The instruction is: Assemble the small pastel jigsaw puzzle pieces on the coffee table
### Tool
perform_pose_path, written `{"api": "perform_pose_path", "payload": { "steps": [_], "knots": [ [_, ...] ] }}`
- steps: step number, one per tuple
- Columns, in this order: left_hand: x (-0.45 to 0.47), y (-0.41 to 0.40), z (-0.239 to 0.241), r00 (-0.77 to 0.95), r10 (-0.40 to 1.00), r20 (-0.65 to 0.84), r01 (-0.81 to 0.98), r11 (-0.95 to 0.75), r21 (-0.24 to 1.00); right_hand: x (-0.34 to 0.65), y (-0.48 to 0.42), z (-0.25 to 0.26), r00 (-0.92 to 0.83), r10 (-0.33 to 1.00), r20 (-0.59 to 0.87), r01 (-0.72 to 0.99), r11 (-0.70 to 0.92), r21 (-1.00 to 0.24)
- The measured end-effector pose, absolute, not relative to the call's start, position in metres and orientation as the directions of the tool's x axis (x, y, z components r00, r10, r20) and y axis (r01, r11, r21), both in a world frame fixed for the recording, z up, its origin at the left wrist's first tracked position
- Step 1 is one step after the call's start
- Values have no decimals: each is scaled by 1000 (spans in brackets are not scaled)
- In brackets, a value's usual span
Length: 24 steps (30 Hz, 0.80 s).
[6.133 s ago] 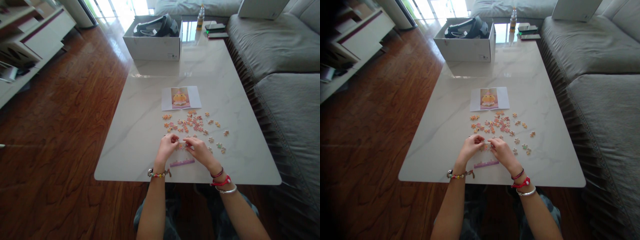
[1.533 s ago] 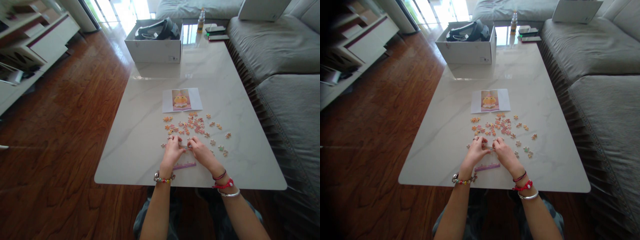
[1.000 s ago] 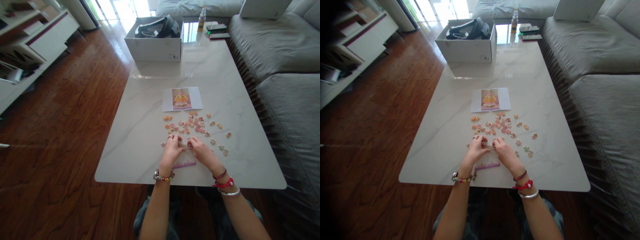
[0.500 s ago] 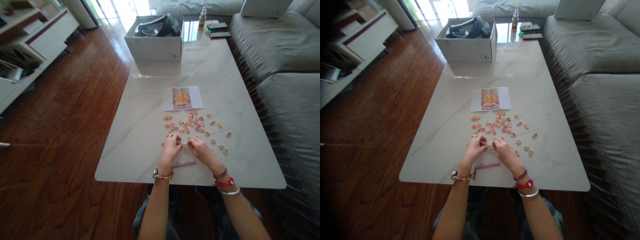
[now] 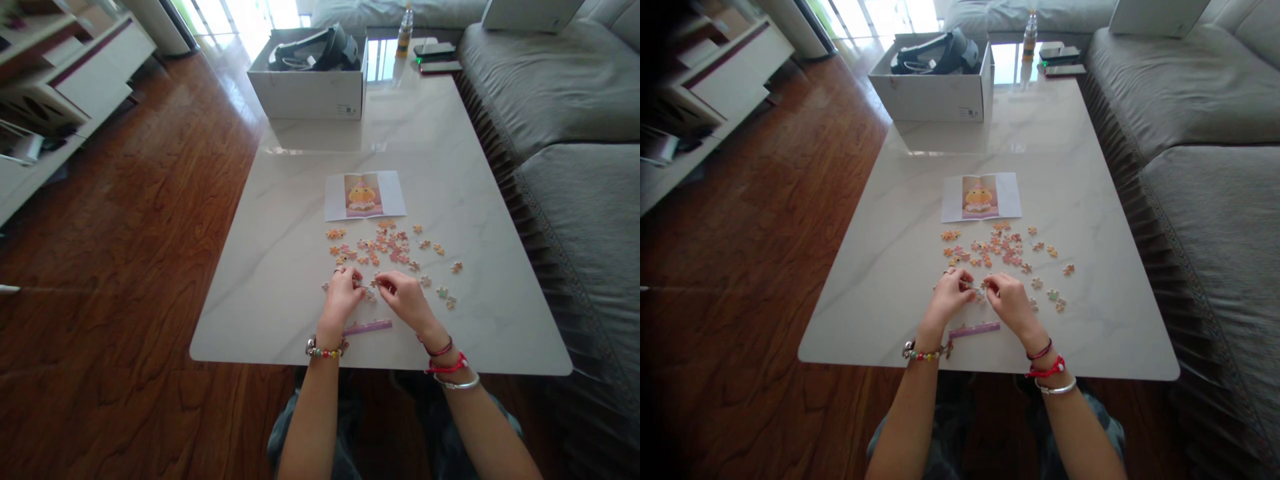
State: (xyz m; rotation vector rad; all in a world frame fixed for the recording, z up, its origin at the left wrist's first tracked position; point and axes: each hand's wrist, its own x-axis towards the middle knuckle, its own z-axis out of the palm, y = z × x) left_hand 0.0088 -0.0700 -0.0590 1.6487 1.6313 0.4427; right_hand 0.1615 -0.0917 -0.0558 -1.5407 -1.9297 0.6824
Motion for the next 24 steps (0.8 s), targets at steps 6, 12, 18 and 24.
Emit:
{"api": "perform_pose_path", "payload": {
  "steps": [6, 12, 18, 24],
  "knots": [
    [8, -71, -60, 123, 958, -259, 689, 106, 717, 166, -93, -57, -274, 950, 153, 725, 308, -616],
    [7, -71, -63, 137, 958, -253, 673, 97, 733, 157, -96, -63, -429, 903, 14, 690, 338, -640],
    [6, -71, -59, 138, 955, -261, 664, 106, 740, 156, -92, -54, -124, 991, -51, 680, 48, -731],
    [6, -71, -59, 136, 958, -254, 681, 96, 726, 148, -92, -53, -48, 981, -190, 579, -128, -805]
  ]
}}
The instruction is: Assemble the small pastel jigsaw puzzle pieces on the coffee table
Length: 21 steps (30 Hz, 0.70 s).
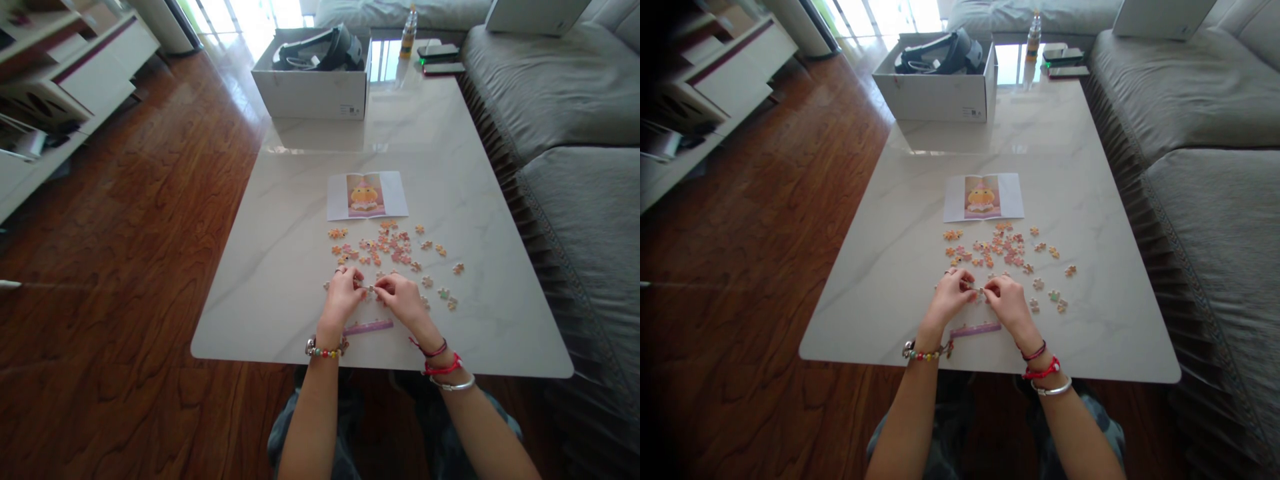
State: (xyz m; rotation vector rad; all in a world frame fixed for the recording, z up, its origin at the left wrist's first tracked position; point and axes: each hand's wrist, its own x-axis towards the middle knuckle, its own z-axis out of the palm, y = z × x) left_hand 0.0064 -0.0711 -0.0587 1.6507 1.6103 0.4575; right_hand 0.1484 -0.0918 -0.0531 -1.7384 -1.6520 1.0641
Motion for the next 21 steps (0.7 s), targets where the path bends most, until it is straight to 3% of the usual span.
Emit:
{"api": "perform_pose_path", "payload": {
  "steps": [4, 12, 21],
  "knots": [
    [7, -71, -58, 141, 957, -255, 681, 93, 727, 149, -93, -56, -67, 956, -285, 432, -230, -872],
    [5, -72, -59, 142, 962, -231, 674, 77, 735, 152, -91, -54, -116, 938, -327, 115, -314, -942],
    [5, -71, -61, 139, 957, -254, 669, 98, 737, 154, -92, -60, -46, 949, -313, 306, -285, -908]
  ]
}}
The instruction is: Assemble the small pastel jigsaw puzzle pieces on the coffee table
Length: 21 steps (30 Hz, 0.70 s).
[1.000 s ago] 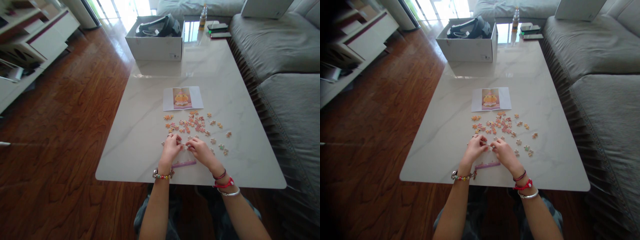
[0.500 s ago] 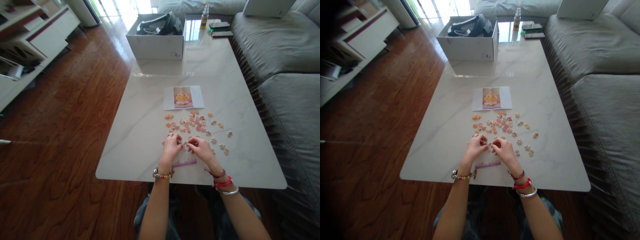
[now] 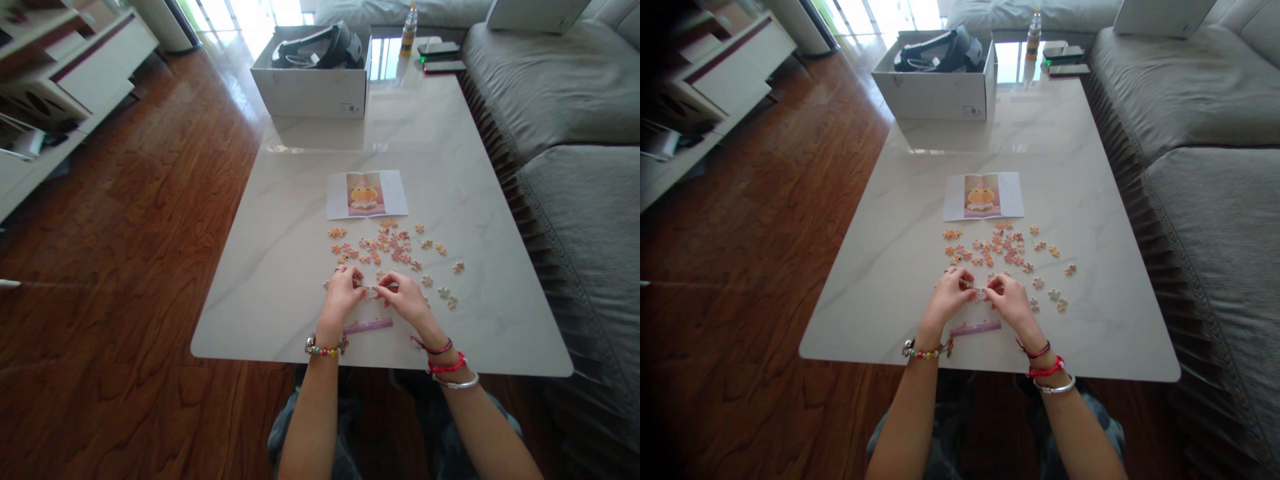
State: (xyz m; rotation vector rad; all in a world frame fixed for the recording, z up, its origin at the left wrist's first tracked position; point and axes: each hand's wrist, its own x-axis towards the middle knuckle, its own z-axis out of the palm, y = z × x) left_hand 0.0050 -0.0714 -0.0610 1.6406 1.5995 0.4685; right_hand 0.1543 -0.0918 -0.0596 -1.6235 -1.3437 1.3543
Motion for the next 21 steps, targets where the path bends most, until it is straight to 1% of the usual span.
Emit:
{"api": "perform_pose_path", "payload": {
  "steps": [4, 10, 12, 15, 17, 21],
  "knots": [
    [5, -71, -61, 139, 955, -263, 675, 103, 731, 148, -94, -60, -25, 945, -326, 237, -312, -920],
    [6, -71, -58, 136, 956, -258, 686, 97, 721, 153, -92, -58, -48, 959, -279, 387, -240, -890],
    [6, -71, -57, 141, 957, -253, 684, 90, 724, 159, -91, -58, -83, 967, -243, 438, -183, -880],
    [6, -71, -56, 145, 955, -259, 676, 96, 730, 166, -89, -57, -188, 974, -131, 526, -13, -850],
    [6, -71, -57, 144, 954, -263, 671, 101, 735, 166, -89, -57, -238, 969, -72, 556, 75, -828],
    [5, -71, -59, 146, 955, -260, 665, 100, 741, 156, -93, -59, -229, 973, 26, 599, 162, -784]
  ]
}}
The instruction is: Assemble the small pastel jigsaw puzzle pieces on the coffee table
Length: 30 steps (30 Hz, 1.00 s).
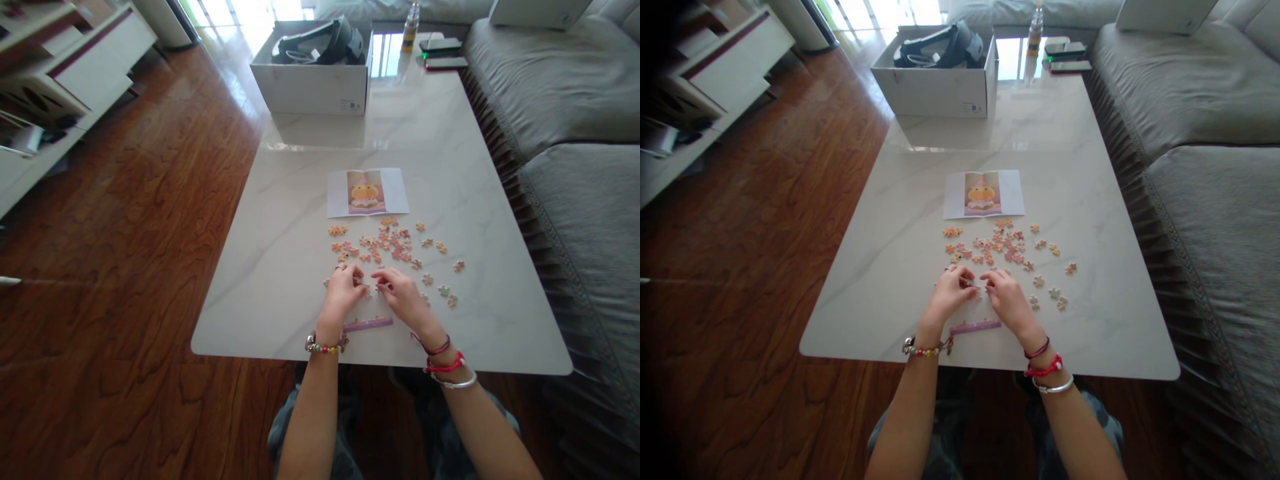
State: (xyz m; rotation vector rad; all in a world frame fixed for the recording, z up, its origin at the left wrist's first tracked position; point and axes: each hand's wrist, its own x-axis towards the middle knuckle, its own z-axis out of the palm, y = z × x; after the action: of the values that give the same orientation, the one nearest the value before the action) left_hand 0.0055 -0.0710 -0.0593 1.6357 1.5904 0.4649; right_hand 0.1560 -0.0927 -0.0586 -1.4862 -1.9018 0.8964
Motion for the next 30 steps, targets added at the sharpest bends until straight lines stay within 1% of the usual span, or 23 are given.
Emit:
{"api": "perform_pose_path", "payload": {
  "steps": [4, 7, 16, 22, 26, 28, 30],
  "knots": [
    [5, -71, -60, 146, 954, -262, 666, 101, 739, 147, -95, -63, -250, 962, 106, 597, 239, -765],
    [6, -71, -60, 144, 954, -263, 658, 107, 746, 146, -95, -63, -293, 947, 131, 606, 290, -740],
    [6, -71, -60, 135, 952, -274, 668, 116, 735, 155, -94, -59, -380, 922, 75, 696, 338, -633],
    [7, -70, -57, 129, 955, -269, 688, 109, 718, 184, -90, -61, -313, 949, 31, 723, 259, -640],
    [6, -70, -61, 127, 954, -270, 698, 107, 708, 190, -85, -64, -197, 971, 133, 781, 237, -578],
    [6, -69, -63, 132, 958, -256, 697, 94, 711, 186, -83, -65, -181, 969, 166, 803, 243, -544],
    [6, -69, -64, 132, 960, -246, 700, 85, 709, 182, -82, -65, -196, 967, 161, 822, 252, -510]
  ]
}}
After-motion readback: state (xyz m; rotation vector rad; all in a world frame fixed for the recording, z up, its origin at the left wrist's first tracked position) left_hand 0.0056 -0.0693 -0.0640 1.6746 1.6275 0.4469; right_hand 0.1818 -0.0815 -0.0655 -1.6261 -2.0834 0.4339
